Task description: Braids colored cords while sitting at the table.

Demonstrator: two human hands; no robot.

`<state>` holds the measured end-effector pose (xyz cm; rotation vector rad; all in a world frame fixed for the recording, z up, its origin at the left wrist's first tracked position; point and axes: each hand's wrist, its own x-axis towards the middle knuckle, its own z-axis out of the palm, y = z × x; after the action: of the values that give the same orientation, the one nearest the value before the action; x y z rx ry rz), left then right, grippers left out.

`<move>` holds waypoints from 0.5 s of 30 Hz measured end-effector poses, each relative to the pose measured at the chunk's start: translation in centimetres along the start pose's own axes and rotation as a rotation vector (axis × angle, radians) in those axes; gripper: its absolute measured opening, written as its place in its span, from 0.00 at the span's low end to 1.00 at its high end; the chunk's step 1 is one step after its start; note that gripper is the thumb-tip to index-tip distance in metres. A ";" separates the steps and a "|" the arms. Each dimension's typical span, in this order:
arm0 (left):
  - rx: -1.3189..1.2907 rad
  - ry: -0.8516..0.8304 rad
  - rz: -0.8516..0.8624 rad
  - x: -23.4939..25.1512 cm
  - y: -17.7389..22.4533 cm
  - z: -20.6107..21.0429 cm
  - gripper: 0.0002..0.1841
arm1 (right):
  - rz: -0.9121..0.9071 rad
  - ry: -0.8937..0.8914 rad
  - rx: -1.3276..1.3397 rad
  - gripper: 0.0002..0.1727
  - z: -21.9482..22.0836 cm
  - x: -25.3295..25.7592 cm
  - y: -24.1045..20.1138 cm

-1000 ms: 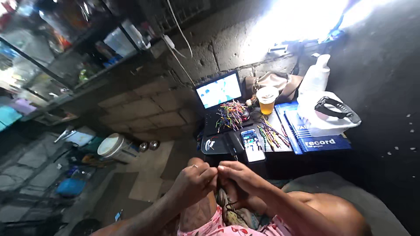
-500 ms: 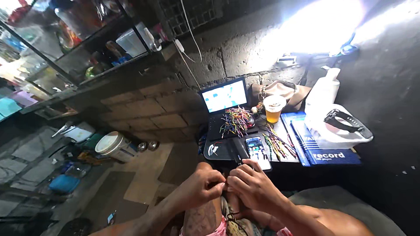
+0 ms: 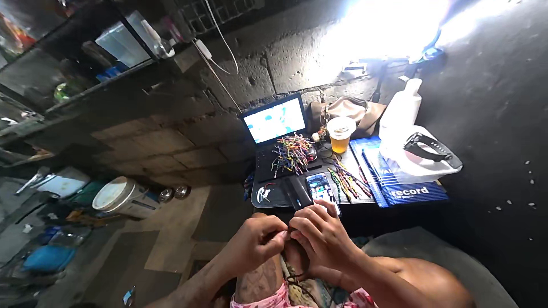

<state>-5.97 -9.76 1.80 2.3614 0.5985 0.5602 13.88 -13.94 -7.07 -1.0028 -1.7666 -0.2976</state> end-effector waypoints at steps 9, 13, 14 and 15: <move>0.337 0.093 0.054 0.2 -1.9 0.6 0.10 | 0.220 -0.174 0.245 0.16 0.8 0.1 -0.4; 0.002 -0.101 -0.192 0.2 -2.2 -0.5 0.15 | 0.020 -0.284 -0.005 0.16 -0.4 0.2 0.1; -0.026 -0.139 -0.201 0.3 -2.6 -0.6 0.15 | 0.008 -0.300 -0.004 0.15 -0.3 0.1 0.3; -0.019 -0.156 -0.195 0.4 -2.9 -0.4 0.15 | 0.005 -0.318 0.010 0.15 -0.1 0.0 0.4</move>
<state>-6.72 -7.33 0.28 2.2712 0.7375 0.2902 14.25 -13.76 -7.08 -1.0932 -2.0477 -0.1297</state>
